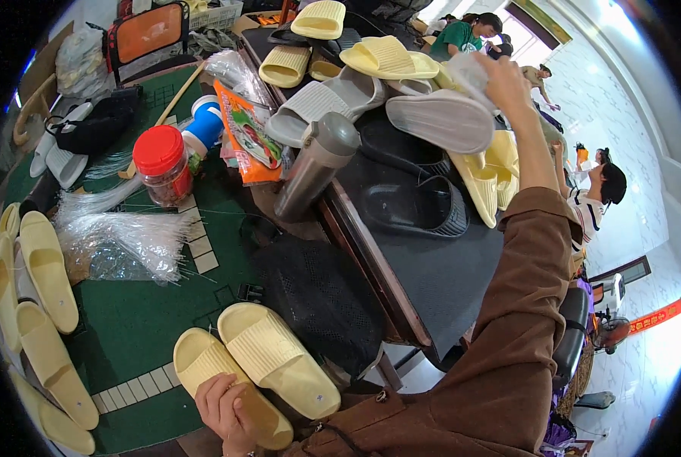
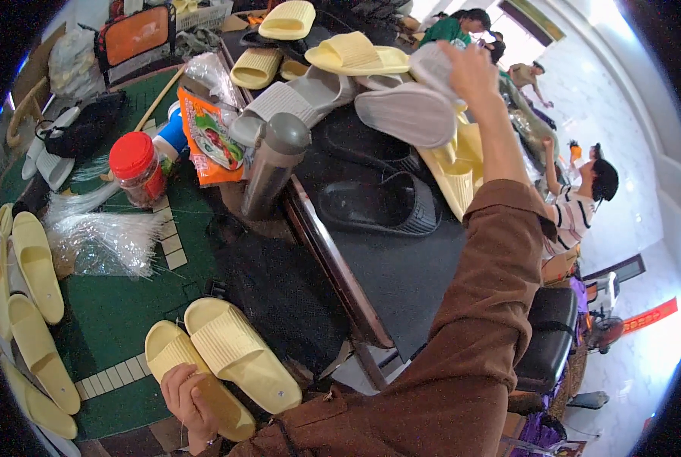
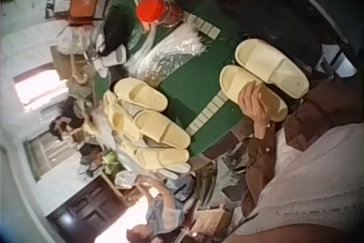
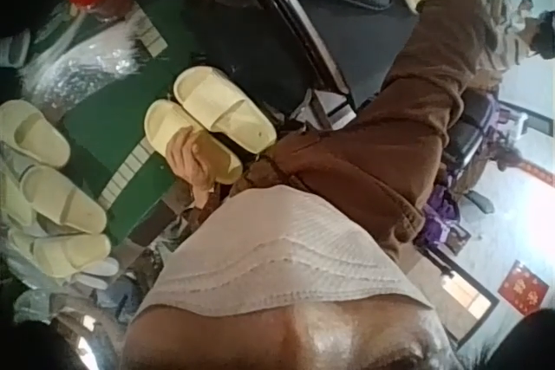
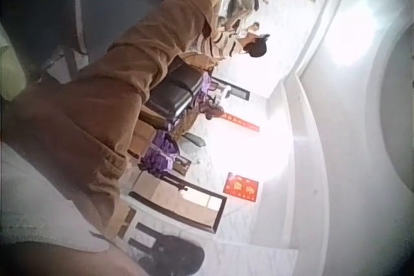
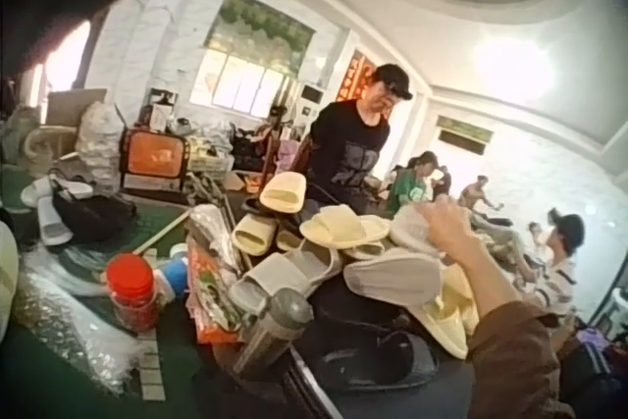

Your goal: Inspecting and organizing plastic slippers during the manufacturing process.

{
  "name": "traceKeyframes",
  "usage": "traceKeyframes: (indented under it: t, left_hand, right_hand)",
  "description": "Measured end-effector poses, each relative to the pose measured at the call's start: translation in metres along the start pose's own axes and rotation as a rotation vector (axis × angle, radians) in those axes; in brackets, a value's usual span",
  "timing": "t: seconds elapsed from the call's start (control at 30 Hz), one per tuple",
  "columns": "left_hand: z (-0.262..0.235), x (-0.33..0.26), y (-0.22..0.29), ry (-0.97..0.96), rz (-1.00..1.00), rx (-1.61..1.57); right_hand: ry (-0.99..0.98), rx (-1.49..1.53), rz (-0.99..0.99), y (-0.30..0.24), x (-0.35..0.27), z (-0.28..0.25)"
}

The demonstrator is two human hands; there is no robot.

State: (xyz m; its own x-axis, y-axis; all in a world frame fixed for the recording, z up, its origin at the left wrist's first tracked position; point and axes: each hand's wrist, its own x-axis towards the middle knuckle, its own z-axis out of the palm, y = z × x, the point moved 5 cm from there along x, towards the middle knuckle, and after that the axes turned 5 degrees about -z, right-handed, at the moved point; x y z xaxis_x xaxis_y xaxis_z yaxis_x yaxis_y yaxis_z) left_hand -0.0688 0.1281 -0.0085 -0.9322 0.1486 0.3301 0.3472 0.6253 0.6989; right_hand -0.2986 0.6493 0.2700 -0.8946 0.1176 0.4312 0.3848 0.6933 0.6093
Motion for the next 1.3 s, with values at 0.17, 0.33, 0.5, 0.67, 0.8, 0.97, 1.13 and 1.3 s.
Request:
traceKeyframes:
  t: [0.17, 0.33, 0.5, 0.67, 0.8, 0.97, 1.13, 1.3]
  left_hand:
    - [-0.003, -0.003, -0.007, -0.010, -0.020, -0.009]
    - [0.001, 0.000, -0.005, -0.006, -0.018, -0.020]
    - [-0.003, -0.002, -0.005, -0.016, -0.031, 0.006]
    - [0.001, 0.002, -0.003, -0.031, -0.005, 0.010]
    - [0.000, 0.000, -0.002, -0.012, 0.006, 0.006]
    - [-0.001, 0.002, 0.000, 0.003, -0.004, 0.008]
    - [-0.001, 0.002, 0.001, 0.006, -0.019, 0.006]
    - [-0.004, 0.002, 0.002, 0.018, -0.003, 0.042]
  right_hand:
    - [0.131, 0.022, 0.076, 0.046, 0.004, 0.018]
    - [-0.160, 0.542, -0.193, 0.063, -0.024, 0.118]
    - [-0.504, 0.760, -0.241, 0.044, -0.032, 0.069]
    - [-0.495, 0.586, -0.246, 0.012, -0.025, 0.029]
    - [-0.013, 0.634, -0.566, -0.070, -0.003, -0.014]
    - [-0.140, 0.876, -0.679, -0.196, 0.009, 0.000]
    - [-0.189, 0.677, -0.640, -0.237, 0.010, 0.015]
    - [-0.214, 0.724, -0.654, -0.251, 0.013, 0.030]
